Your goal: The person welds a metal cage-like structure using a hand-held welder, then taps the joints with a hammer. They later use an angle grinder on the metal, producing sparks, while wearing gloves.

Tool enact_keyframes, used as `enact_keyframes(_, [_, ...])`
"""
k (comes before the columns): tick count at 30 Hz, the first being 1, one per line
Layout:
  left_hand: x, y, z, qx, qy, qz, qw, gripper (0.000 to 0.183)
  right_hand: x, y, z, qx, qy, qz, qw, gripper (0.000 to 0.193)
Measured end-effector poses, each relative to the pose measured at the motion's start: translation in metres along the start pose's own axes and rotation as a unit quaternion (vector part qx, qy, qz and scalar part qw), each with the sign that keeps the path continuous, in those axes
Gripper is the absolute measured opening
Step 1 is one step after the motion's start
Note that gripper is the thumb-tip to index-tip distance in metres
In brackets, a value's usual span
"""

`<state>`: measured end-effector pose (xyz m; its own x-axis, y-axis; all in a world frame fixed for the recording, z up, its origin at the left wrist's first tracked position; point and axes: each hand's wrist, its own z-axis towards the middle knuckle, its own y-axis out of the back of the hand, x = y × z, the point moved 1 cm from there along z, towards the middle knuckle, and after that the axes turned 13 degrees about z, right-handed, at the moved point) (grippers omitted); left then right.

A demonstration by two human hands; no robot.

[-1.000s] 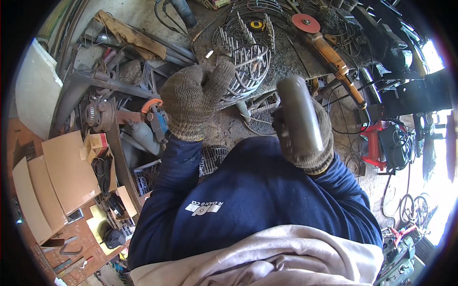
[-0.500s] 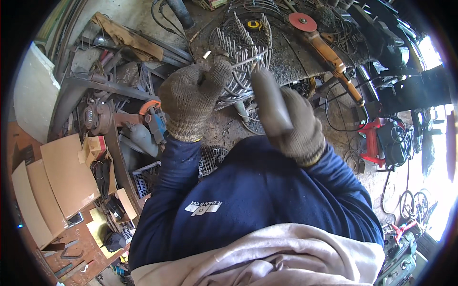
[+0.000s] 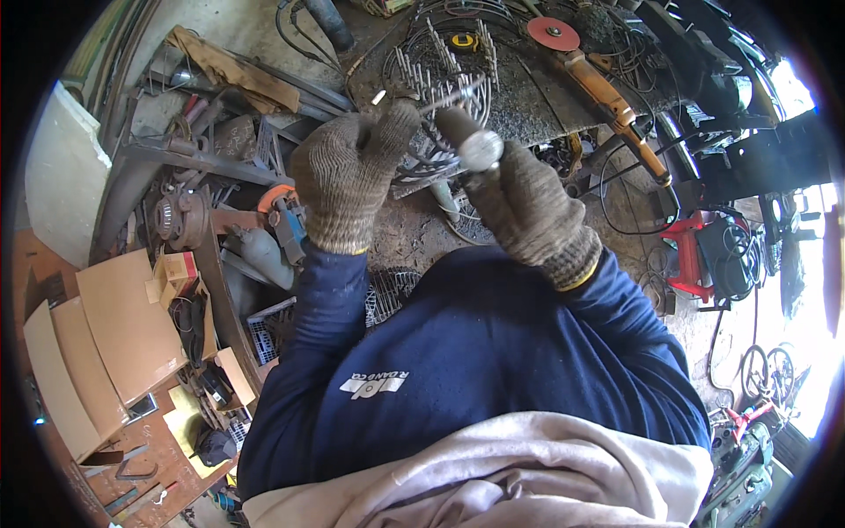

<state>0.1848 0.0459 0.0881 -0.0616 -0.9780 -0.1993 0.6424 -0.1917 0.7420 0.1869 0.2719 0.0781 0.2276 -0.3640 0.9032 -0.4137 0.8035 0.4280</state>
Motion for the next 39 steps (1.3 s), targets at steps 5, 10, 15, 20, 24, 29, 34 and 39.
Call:
enact_keyframes(5, [0.013,0.001,0.003,0.027,0.077,-0.066,0.994,0.054,-0.011,0.012,-0.019,-0.058,0.139,0.212,0.966,0.056])
enact_keyframes(10, [0.015,-0.001,-0.007,0.043,0.102,-0.123,0.986,0.048,-0.002,0.009,-0.030,-0.096,0.049,0.205,0.973,0.039])
enact_keyframes(15, [-0.003,0.008,-0.008,0.010,0.059,-0.104,0.993,0.053,-0.012,-0.004,-0.014,-0.103,0.204,0.065,0.971,0.036])
enact_keyframes(20, [0.017,-0.002,-0.002,-0.047,0.007,-0.073,0.996,0.051,0.006,0.014,-0.029,-0.054,0.136,0.155,0.977,0.037])
enact_keyframes(24, [0.005,-0.004,-0.009,-0.057,0.036,-0.130,0.989,0.053,0.008,-0.005,-0.034,-0.150,0.225,-0.017,0.962,0.038])
enact_keyframes(29, [-0.005,0.015,-0.016,-0.014,0.052,-0.036,0.998,0.058,-0.015,-0.017,-0.028,-0.109,0.196,0.041,0.974,0.034])
enact_keyframes(34, [-0.007,0.011,-0.004,-0.052,0.037,-0.104,0.992,0.058,0.014,0.012,-0.046,-0.078,0.105,0.191,0.973,0.048])
enact_keyframes(39, [-0.007,0.015,-0.013,-0.040,0.014,-0.034,0.999,0.051,-0.007,-0.005,-0.025,0.001,0.037,0.064,0.997,0.047])
